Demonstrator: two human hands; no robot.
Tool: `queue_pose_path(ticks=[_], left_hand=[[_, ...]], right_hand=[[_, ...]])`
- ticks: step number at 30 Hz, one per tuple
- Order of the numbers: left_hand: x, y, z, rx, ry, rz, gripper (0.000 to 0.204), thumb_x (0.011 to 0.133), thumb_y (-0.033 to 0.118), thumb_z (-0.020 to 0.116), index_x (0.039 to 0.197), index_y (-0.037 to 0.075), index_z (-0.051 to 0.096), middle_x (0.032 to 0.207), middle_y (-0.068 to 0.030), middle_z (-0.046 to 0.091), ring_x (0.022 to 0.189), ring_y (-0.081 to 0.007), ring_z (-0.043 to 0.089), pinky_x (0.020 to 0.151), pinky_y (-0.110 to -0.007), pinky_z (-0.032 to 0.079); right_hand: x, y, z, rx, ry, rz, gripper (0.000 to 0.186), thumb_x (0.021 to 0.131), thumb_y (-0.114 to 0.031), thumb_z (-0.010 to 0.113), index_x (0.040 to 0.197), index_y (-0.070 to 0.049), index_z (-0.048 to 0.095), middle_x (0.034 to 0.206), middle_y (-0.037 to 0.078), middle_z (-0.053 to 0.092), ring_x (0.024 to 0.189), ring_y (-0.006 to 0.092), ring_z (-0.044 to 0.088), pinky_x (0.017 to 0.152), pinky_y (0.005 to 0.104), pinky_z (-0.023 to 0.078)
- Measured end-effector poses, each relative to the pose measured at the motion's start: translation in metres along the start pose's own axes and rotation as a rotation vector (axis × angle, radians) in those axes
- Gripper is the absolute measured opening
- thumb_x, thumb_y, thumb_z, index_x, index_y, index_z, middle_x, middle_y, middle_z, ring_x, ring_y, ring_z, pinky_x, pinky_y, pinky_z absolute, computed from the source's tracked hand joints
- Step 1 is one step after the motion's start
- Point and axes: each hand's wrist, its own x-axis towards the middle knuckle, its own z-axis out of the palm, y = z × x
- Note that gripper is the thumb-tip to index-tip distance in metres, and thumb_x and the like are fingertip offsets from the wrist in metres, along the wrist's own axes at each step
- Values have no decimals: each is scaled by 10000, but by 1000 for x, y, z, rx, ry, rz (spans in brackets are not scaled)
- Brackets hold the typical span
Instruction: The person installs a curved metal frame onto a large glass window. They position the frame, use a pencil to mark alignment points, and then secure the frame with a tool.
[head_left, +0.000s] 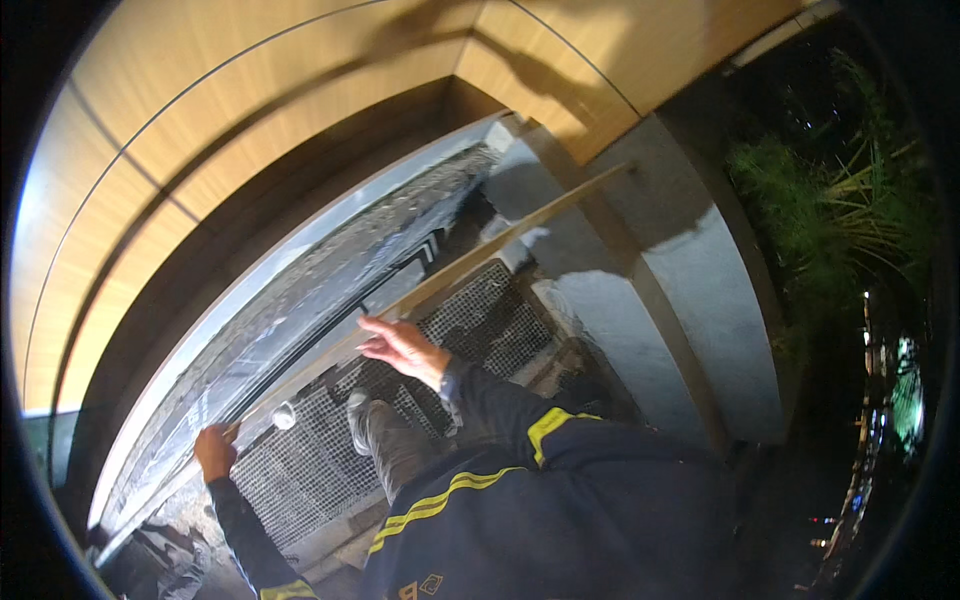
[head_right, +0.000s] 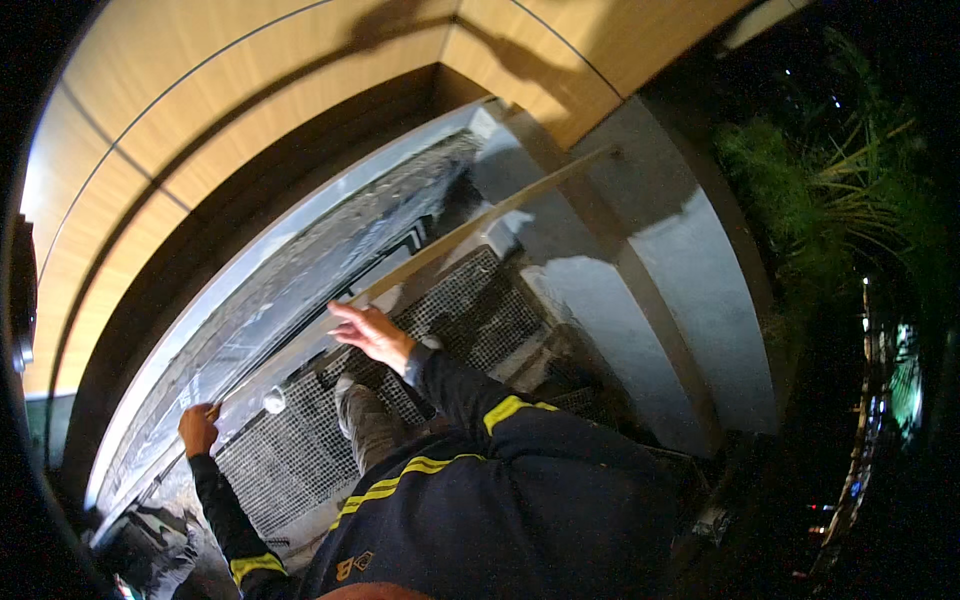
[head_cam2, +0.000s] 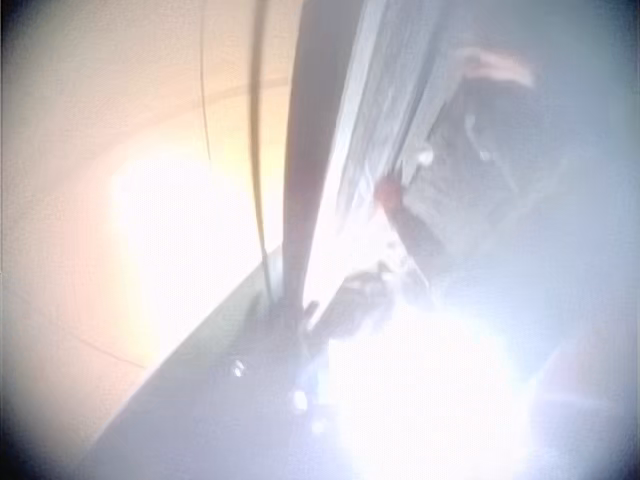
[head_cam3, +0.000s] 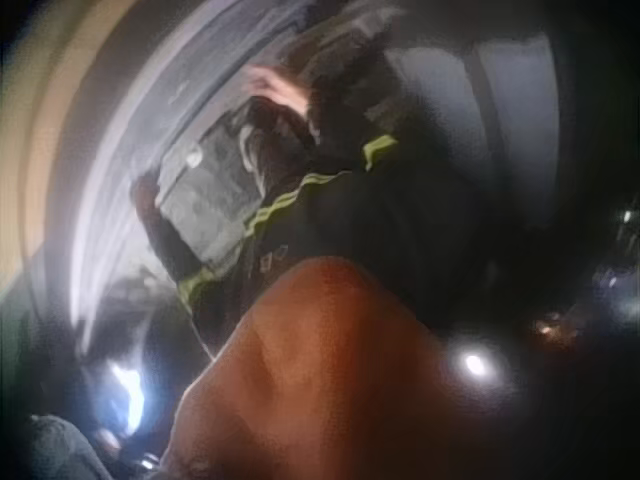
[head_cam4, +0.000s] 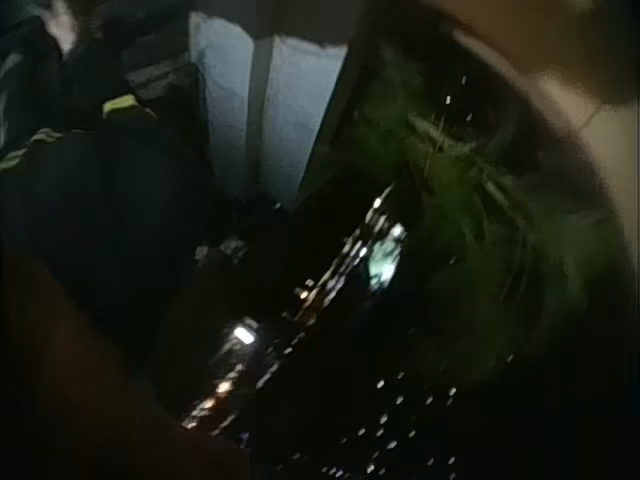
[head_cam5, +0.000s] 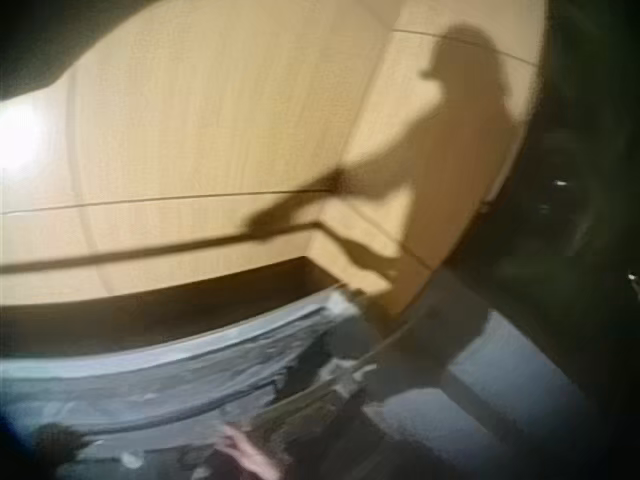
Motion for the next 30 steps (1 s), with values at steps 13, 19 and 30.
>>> queue_pose_path(ticks=[13,19,30], left_hand=[[-31,273,21,-2309,295,-595,495,1064,433,644,1340,36,538,1234,-183,693,446,-18,330,379,-187,273],[67,244,80,-2445,467,-412,343,1068,437,626,1157,112,563,1186,-233,734,390,-39,359,319,-206,302],[178,166,111,-2306,513,-676,444,1041,482,619,1103,56,724,580,31,478,417,-63,285,405,-227,266]], right_hand=[[43,51,-44,62,-9,187,354,873,-343,890,1066,-95,728,1003,54,735,892,180,703,816,336,597],[108,45,-44,18,-86,295,365,914,-336,855,1111,-71,700,974,69,726,889,179,713,811,401,618],[240,-135,-187,-181,264,-151,610,804,-486,926,1018,11,645,808,43,693,696,127,705,643,278,633]])
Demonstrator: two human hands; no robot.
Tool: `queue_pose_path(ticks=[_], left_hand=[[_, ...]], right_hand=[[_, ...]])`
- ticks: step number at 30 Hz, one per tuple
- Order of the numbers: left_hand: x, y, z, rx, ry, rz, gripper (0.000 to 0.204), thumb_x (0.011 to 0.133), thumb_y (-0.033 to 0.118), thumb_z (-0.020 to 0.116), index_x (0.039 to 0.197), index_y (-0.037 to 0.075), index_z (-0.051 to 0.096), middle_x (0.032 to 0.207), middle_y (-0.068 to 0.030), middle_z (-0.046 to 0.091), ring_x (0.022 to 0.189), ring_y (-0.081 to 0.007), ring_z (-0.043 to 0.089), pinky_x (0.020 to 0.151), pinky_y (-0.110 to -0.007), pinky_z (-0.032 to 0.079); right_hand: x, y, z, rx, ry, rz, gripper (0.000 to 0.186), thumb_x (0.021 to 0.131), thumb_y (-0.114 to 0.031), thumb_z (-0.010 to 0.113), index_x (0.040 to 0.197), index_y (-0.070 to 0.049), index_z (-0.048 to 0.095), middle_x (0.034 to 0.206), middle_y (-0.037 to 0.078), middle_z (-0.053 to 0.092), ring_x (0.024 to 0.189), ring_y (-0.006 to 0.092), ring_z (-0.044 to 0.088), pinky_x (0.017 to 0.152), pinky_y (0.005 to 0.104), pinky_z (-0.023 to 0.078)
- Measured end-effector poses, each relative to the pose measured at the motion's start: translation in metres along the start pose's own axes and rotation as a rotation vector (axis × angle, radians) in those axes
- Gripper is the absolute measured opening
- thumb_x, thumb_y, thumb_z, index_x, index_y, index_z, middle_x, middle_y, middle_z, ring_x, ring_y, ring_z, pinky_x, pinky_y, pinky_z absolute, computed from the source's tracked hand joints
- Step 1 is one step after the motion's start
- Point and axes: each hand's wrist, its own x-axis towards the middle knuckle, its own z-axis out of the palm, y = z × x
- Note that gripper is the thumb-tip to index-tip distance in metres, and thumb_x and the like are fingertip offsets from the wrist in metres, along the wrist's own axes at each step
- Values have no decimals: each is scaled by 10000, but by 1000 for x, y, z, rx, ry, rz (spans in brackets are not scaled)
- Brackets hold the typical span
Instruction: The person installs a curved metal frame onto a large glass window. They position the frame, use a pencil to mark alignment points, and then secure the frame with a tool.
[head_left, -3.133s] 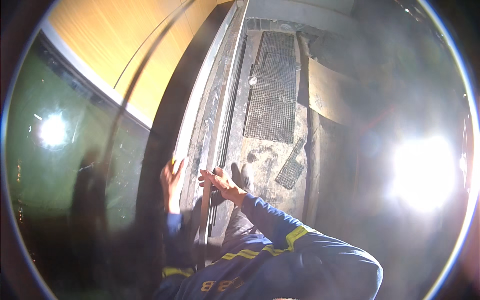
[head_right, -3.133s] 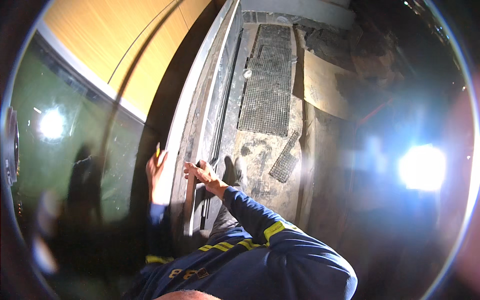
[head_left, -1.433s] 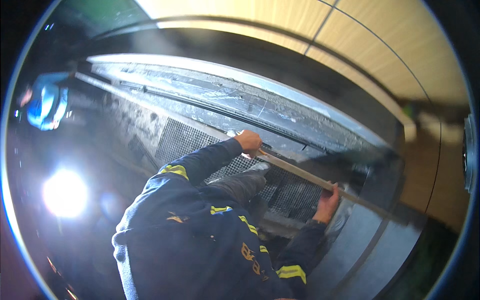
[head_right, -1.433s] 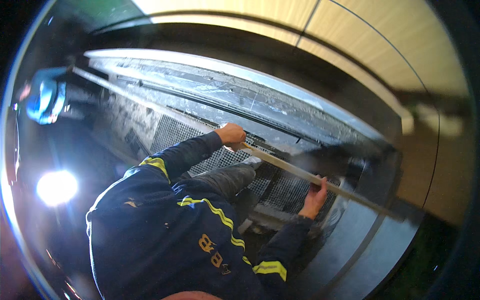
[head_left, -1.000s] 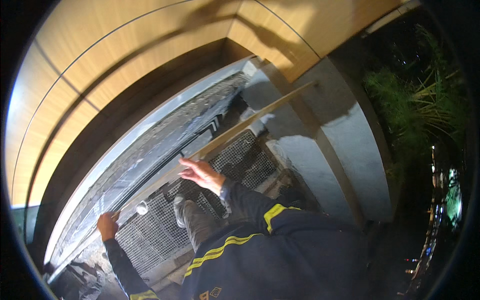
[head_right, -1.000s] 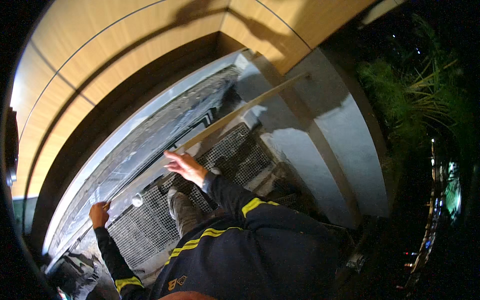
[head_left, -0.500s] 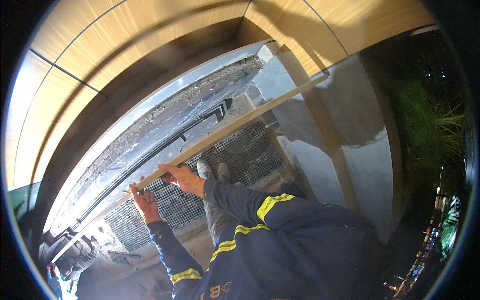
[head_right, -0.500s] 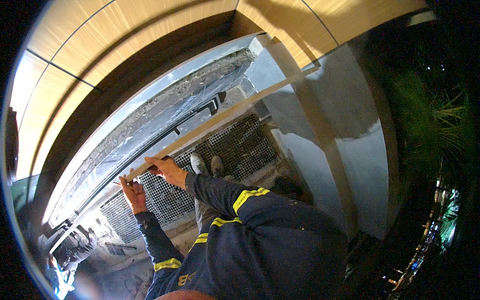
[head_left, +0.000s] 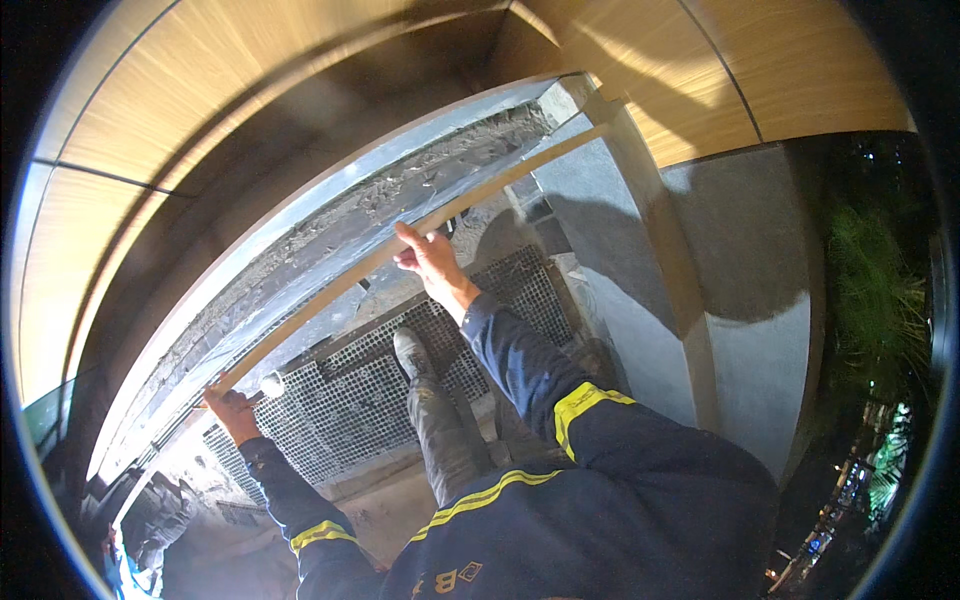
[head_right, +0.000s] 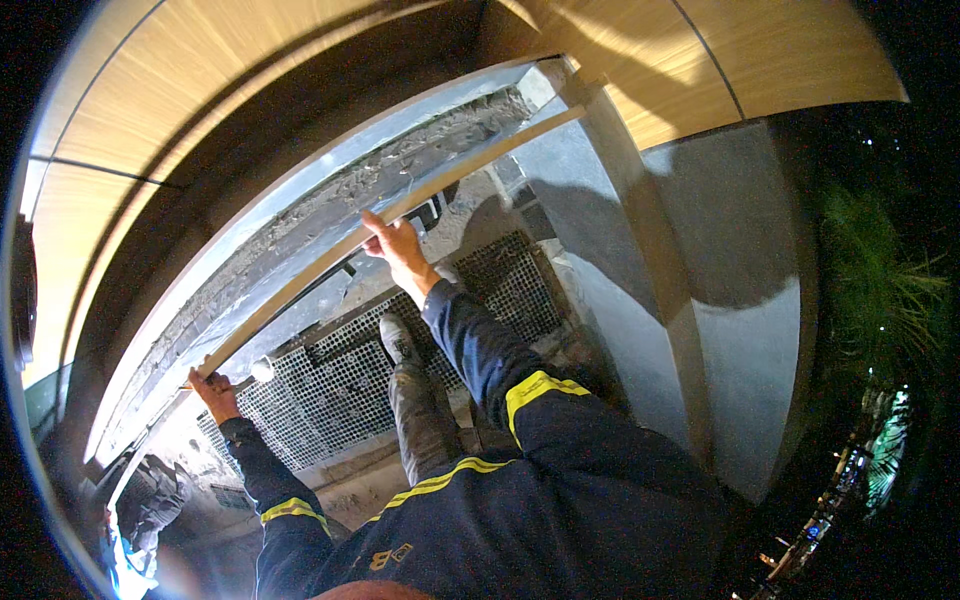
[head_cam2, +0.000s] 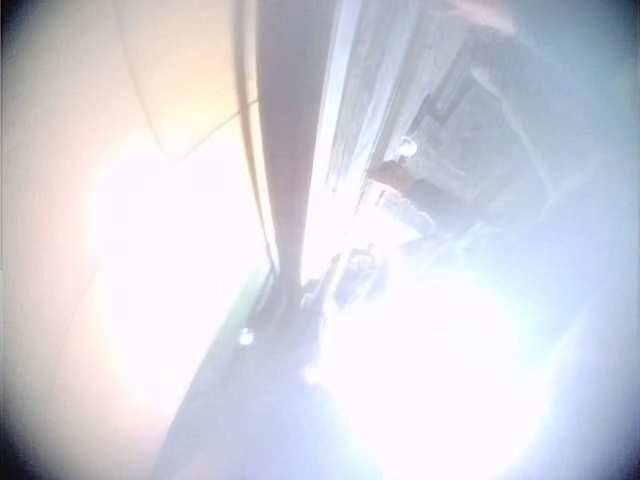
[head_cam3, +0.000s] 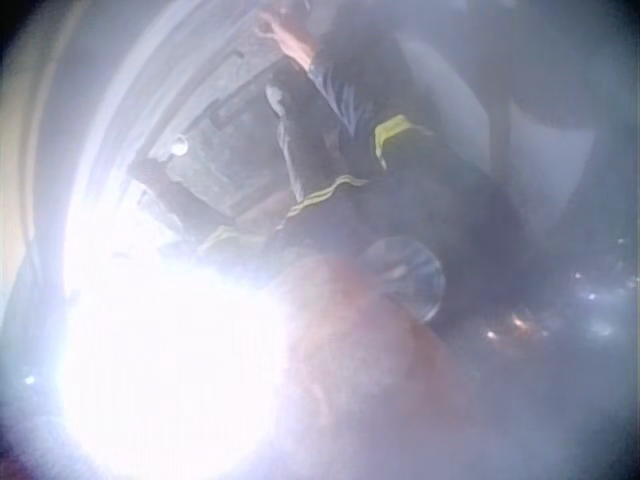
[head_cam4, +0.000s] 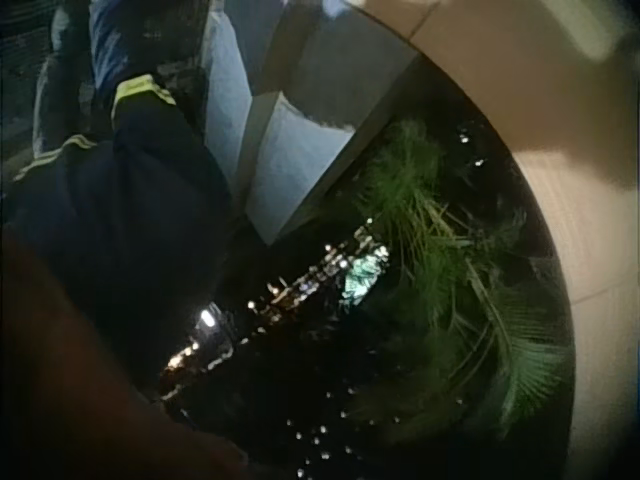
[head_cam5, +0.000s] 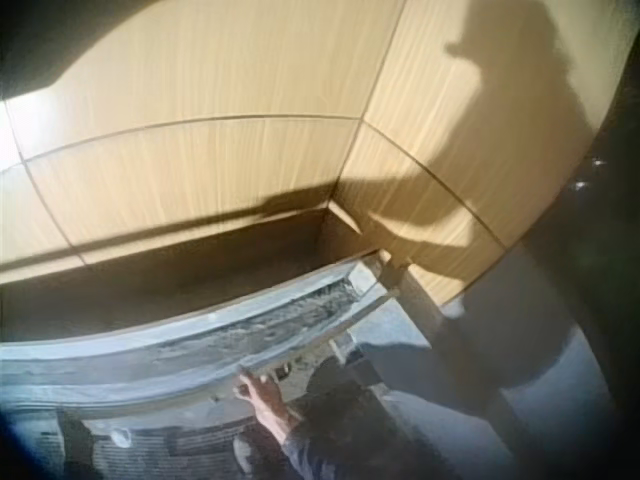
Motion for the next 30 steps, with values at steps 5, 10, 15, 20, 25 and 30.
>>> queue_pose_path(ticks=[5,10,15,20,25,30], left_hand=[[45,7,-7,-176,-110,48,592,1099,528,510,1194,-24,704,498,54,382,407,-69,307,406,-248,291],[98,-17,34,-156,-27,131,389,1075,374,589,799,107,532,588,10,419,453,-107,377,474,-263,352],[159,-52,48,37,162,212,355,1028,408,677,1024,70,568,748,12,458,540,-88,364,502,-258,319],[195,-104,91,143,-10,334,365,1013,416,709,1067,76,588,734,25,422,513,-66,353,455,-250,286],[189,-150,141,207,26,455,366,998,418,733,1042,77,607,744,19,462,484,-56,310,438,-254,250],[259,-127,100,231,-53,370,328,995,363,736,1142,84,645,952,-41,646,529,-54,329,459,-245,272]], right_hand=[[36,-12,37,15,-232,7,369,860,-383,898,903,-68,710,777,78,733,645,123,697,619,263,624],[81,9,60,89,-396,53,271,886,-263,881,914,-34,738,826,72,742,684,134,707,643,257,601],[160,58,59,133,-382,14,300,916,-316,842,945,-34,743,824,58,726,686,132,699,598,283,595],[233,68,40,157,-325,-49,363,960,-353,776,950,6,726,801,52,704,610,147,677,543,303,598],[270,65,14,111,-350,-25,413,994,-320,737,1162,50,666,1043,120,702,749,228,711,651,329,621],[291,66,9,144,-490,-18,485,1019,-335,702,1246,79,592,1116,174,656,828,290,729,667,380,643]])
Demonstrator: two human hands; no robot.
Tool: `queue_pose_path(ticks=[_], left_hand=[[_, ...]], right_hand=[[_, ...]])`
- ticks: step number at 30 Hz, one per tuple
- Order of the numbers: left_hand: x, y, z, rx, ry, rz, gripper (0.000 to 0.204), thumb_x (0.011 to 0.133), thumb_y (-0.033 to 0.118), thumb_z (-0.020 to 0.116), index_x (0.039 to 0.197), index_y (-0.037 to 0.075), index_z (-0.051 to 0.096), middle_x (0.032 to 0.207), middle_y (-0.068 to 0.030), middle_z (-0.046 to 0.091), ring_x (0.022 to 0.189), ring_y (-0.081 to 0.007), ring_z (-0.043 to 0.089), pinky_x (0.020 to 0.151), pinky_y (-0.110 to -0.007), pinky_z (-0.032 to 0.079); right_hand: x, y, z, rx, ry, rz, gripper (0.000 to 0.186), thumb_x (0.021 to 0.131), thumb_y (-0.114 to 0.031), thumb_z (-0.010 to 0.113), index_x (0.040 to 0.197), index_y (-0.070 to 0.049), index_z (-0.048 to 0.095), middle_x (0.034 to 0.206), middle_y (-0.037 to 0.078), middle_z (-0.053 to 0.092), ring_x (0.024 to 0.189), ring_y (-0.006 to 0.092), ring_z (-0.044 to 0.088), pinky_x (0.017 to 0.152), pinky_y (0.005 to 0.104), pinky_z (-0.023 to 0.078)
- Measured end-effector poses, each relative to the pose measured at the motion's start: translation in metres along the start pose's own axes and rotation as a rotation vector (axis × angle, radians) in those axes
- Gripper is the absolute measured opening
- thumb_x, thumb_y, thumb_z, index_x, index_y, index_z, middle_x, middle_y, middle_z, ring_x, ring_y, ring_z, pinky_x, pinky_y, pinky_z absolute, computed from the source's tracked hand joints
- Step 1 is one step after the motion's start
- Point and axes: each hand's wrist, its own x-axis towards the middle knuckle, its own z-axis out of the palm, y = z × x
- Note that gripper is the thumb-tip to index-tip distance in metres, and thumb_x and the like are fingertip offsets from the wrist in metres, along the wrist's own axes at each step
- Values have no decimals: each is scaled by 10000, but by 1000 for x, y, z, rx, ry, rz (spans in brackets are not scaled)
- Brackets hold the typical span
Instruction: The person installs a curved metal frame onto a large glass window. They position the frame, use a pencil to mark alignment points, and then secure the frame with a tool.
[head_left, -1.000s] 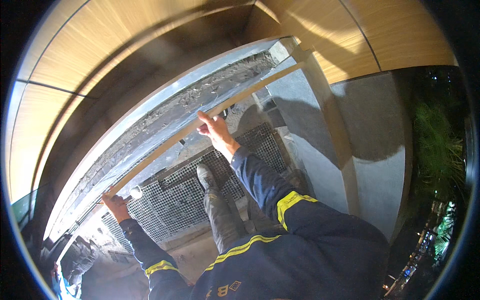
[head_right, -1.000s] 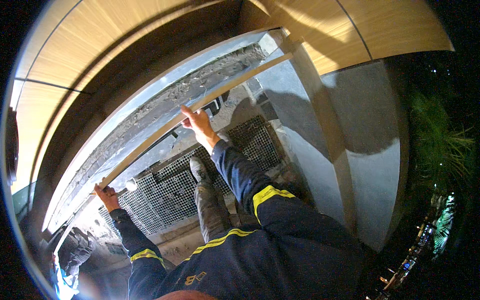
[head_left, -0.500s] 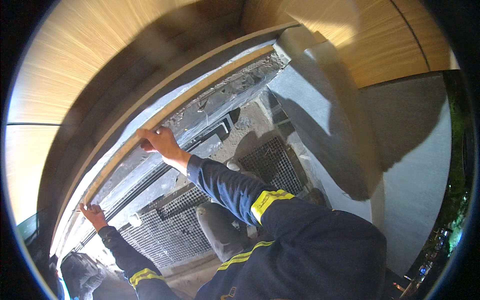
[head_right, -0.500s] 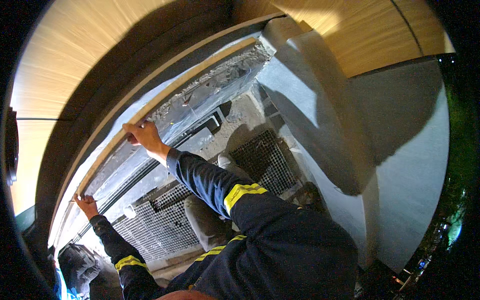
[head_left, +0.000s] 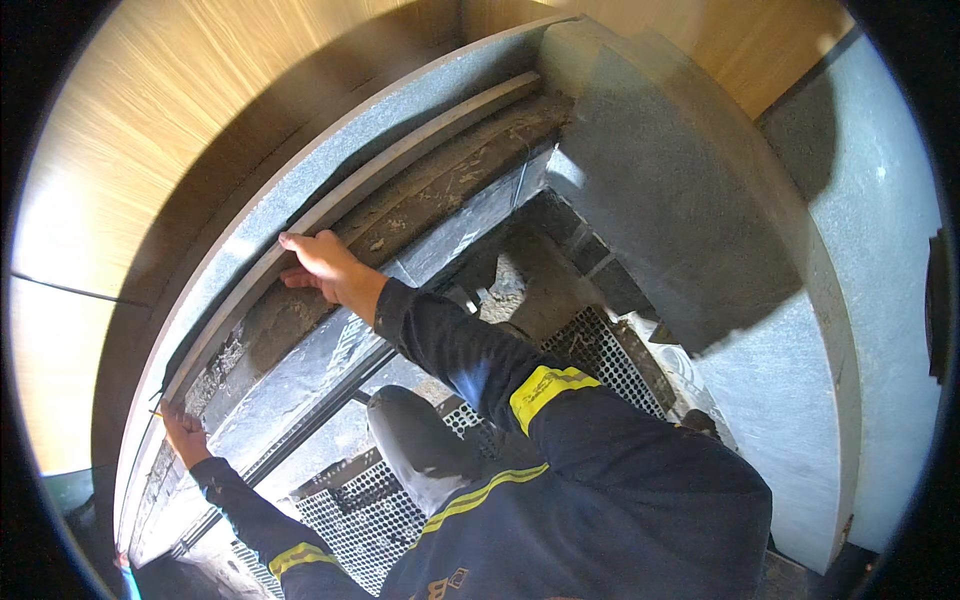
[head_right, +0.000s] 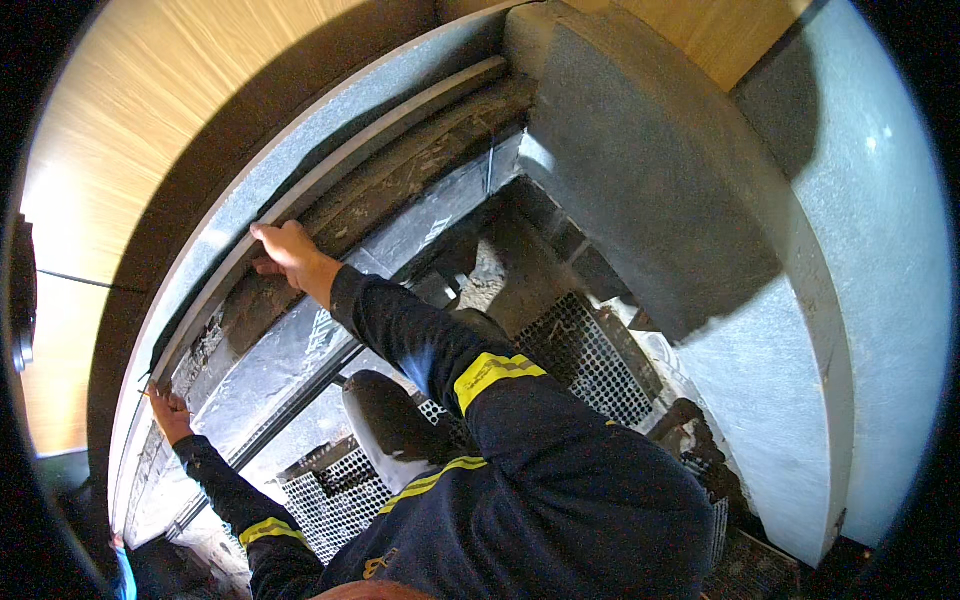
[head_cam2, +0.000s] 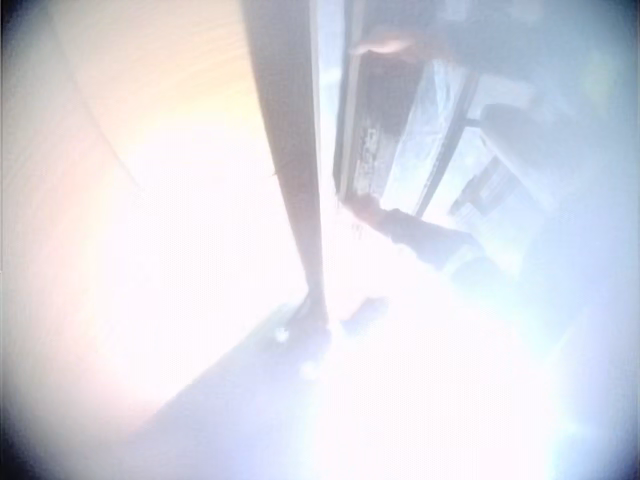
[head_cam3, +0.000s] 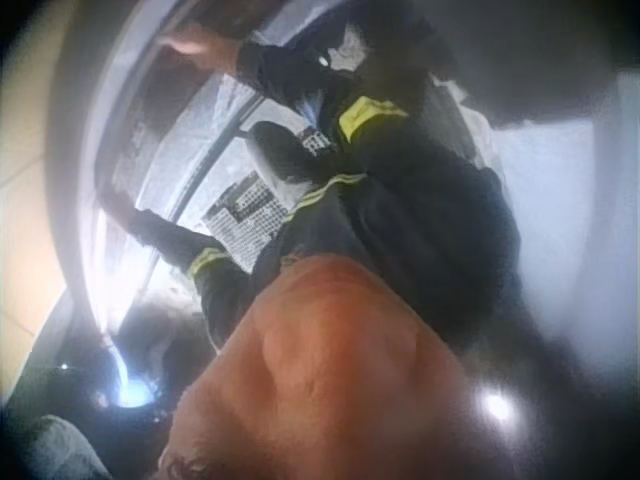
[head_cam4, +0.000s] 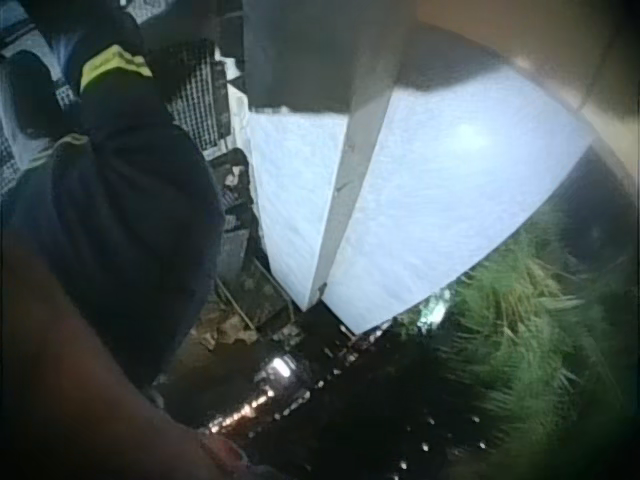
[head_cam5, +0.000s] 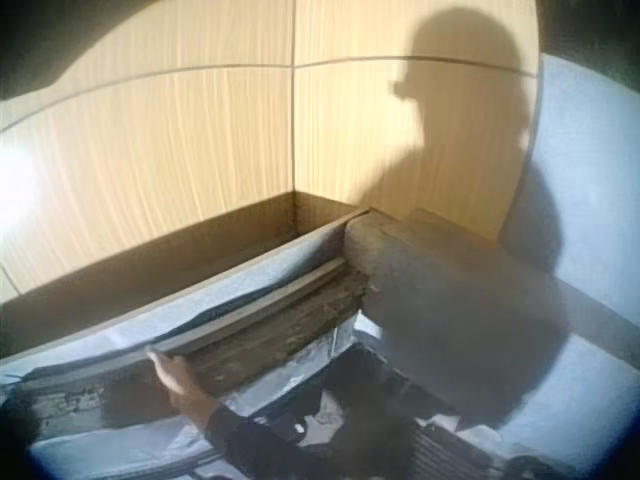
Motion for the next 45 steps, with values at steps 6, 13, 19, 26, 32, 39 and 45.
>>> queue_pose_path(ticks=[6,13,19,26,32,39,45], left_hand=[[-9,-18,8,89,-94,94,509,1037,278,673,1513,171,525,1345,-131,582,729,-78,440,597,-207,363],[-51,-26,58,12,-55,119,444,1005,475,679,1319,162,685,1025,-4,642,539,-60,296,465,-240,261],[-70,-26,66,-6,-39,205,621,959,496,728,1406,73,641,1365,-119,679,558,-41,347,503,-229,294],[-83,-33,70,154,35,334,688,942,564,754,1312,-10,673,1243,-162,711,552,-56,350,485,-255,280],[-142,-38,106,783,254,1075,425,991,433,740,1049,11,736,991,-139,743,782,-284,661,786,-432,545],[-241,6,259,1029,-240,1425,729,857,341,880,1514,312,566,1412,-162,560,1134,-361,705,856,-459,615],[-209,6,276,1189,-298,1442,792,841,465,851,1543,312,518,1396,-47,651,1028,-279,745,726,-436,621]], right_hand=[[11,-1,-18,-19,-114,62,564,1027,-357,692,1364,61,522,1220,209,610,869,351,752,652,429,650],[10,11,-24,47,-65,-61,625,1017,-382,710,1360,95,498,1251,200,596,867,323,757,637,392,649],[-2,10,-15,-80,-25,-234,659,981,-452,748,1198,145,571,1013,166,684,797,235,752,620,338,625],[-18,3,-8,-202,37,-410,653,961,-499,746,1035,145,659,802,175,724,695,193,734,584,322,615],[-3,4,-4,-213,7,-379,684,964,-523,740,1082,146,657,864,178,723,694,178,724,566,299,598],[37,-13,-31,-311,-39,-456,528,977,-546,727,1009,-20,746,848,85,734,694,164,708,590,328,579],[11,-2,-7,-590,19,-246,466,1040,-491,652,1057,-38,761,905,97,720,814,208,703,683,397,544]])
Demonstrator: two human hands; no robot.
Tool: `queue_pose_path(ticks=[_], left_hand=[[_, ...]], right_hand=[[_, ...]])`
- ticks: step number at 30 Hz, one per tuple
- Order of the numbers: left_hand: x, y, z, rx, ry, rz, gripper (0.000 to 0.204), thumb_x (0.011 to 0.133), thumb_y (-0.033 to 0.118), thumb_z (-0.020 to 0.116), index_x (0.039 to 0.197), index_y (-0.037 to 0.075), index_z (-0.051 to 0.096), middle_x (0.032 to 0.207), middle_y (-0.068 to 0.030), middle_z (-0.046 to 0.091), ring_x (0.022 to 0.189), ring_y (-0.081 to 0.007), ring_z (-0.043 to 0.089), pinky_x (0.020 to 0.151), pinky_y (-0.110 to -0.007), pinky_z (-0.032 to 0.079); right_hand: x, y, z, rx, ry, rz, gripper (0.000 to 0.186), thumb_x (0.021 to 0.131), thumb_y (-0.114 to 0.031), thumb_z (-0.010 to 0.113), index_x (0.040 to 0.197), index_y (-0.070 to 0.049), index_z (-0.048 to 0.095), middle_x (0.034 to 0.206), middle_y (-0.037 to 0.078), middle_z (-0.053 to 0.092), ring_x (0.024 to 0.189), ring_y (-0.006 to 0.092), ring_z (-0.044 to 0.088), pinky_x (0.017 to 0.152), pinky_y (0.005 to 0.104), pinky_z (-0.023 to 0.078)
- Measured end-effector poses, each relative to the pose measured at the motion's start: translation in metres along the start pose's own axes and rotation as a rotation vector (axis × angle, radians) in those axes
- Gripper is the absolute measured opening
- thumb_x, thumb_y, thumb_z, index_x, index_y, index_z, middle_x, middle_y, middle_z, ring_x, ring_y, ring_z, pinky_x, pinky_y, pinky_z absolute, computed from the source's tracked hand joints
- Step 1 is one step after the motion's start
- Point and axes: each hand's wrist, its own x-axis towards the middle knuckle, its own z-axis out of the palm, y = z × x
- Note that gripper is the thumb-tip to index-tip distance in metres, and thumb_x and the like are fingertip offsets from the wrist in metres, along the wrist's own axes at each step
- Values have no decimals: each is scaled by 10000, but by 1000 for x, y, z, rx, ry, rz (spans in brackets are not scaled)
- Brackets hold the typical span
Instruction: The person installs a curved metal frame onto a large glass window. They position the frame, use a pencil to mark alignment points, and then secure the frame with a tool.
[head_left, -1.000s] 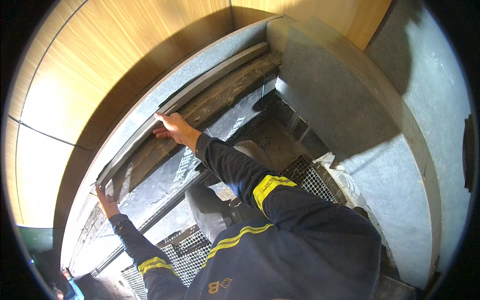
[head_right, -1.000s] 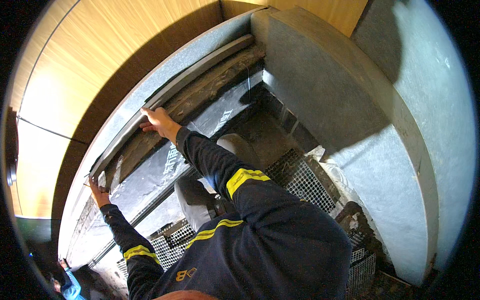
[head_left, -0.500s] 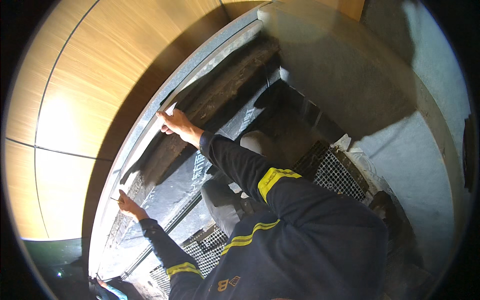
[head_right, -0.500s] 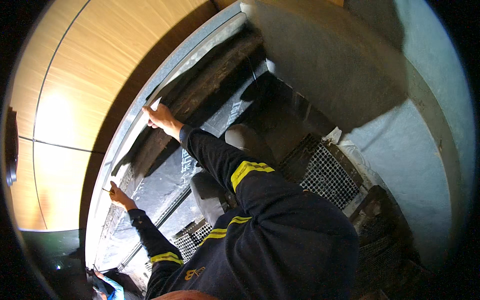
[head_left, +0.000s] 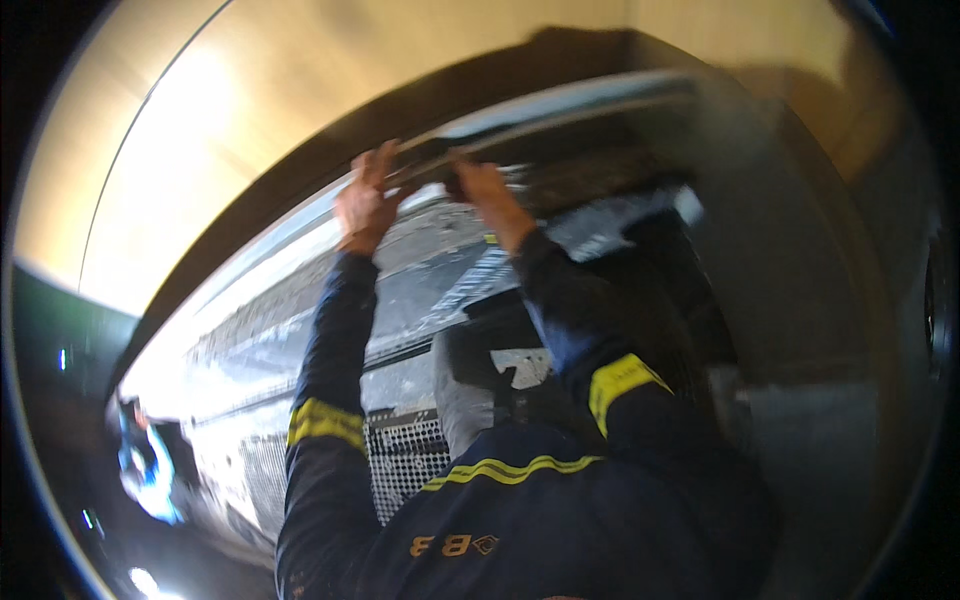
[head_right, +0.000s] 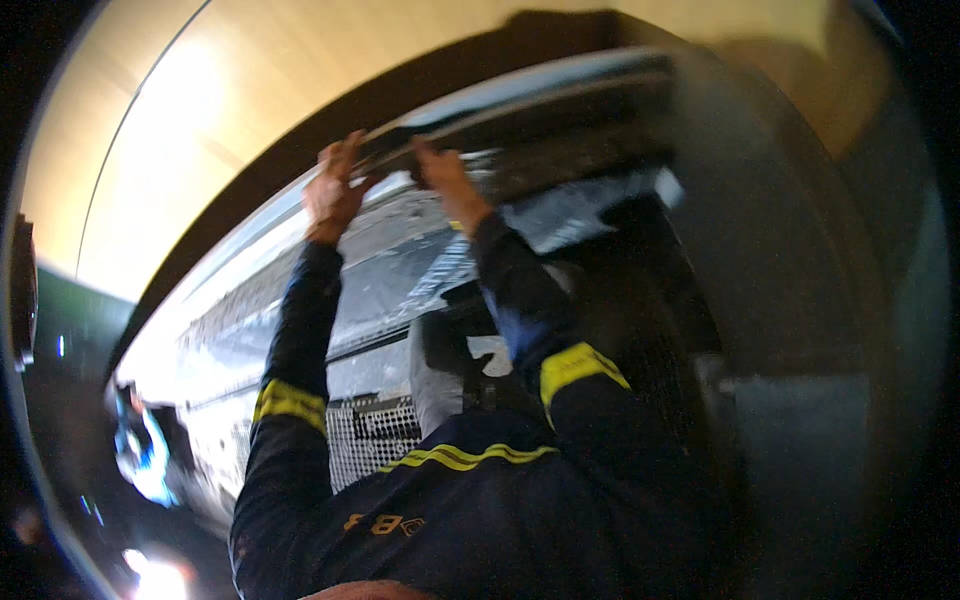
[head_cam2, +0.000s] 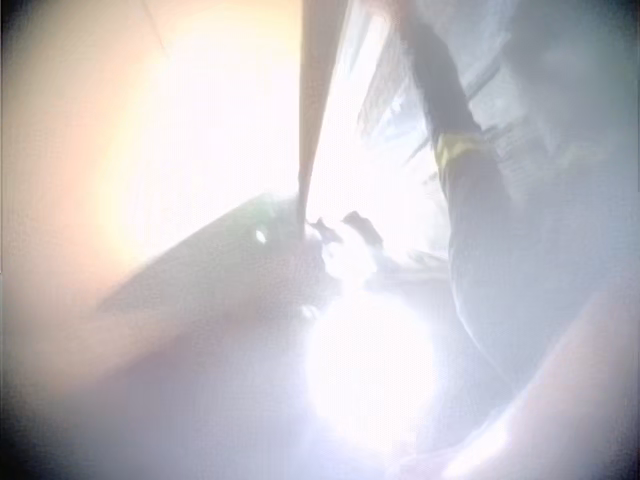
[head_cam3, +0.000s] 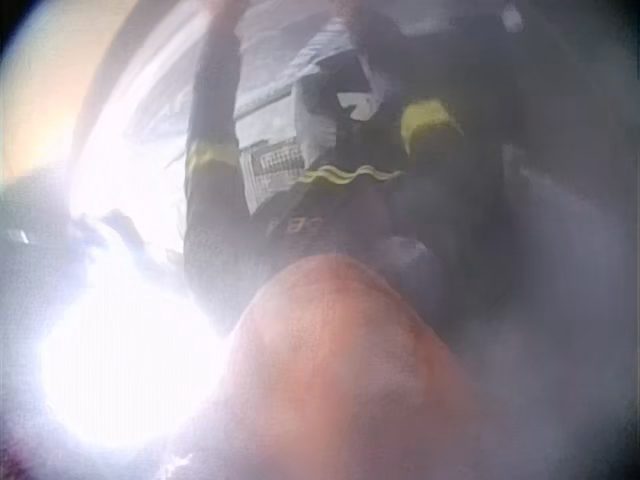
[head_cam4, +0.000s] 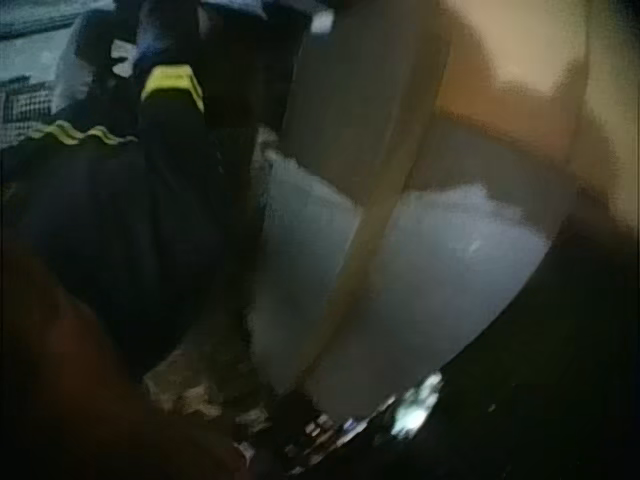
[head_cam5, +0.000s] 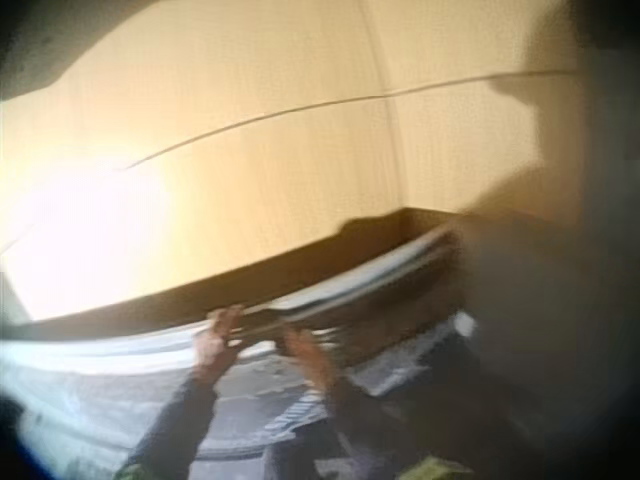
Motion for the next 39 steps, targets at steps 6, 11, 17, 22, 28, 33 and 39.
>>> queue_pose_path(ticks=[6,11,17,22,28,33,39], left_hand=[[14,4,6,75,-133,-97,617,840,553,801,1323,193,667,1054,-135,757,867,-329,757,675,-469,593],[-1,18,-8,-25,14,-96,574,816,413,823,1312,175,657,1134,-134,679,915,-285,761,643,-438,574],[-5,8,7,-10,104,-159,295,886,279,706,1132,117,706,987,-139,681,825,-307,751,610,-452,537],[21,30,32,-5,60,-63,431,773,361,826,1123,139,711,961,-84,687,918,-232,726,726,-458,510],[5,-87,95,-37,293,187,502,881,352,771,1350,203,675,1360,-92,662,1275,-341,580,1139,-594,389],[24,-17,1,153,74,196,754,723,539,904,1348,193,663,1245,-111,696,1282,-297,576,1155,-580,333],[16,-18,-19,62,-130,28,795,699,497,925,1383,202,648,1249,-110,655,1147,-346,680,884,-492,586]], right_hand=[[-18,-10,-15,64,-54,43,467,992,-466,731,1032,0,723,837,125,721,675,180,671,582,298,534],[-55,-37,47,-212,-16,-332,438,1020,-482,683,1170,-75,740,970,48,753,705,106,637,572,269,458],[-30,-25,69,38,-366,-529,529,1097,-358,534,1424,55,581,1334,147,639,1159,240,640,947,338,514],[-12,-16,7,-716,93,-1008,456,1070,-316,597,1341,51,614,1260,200,668,1126,289,673,958,405,540],[-65,-14,17,-295,394,-573,212,1004,-242,661,1091,-53,620,896,75,576,768,213,579,673,369,472],[-64,-12,-58,176,371,-182,181,995,-282,680,886,-154,614,658,-45,481,478,77,412,427,270,317],[-64,-5,-78,69,284,-287,284,993,-373,718,889,-133,608,662,-60,454,498,69,373,430,295,265]])
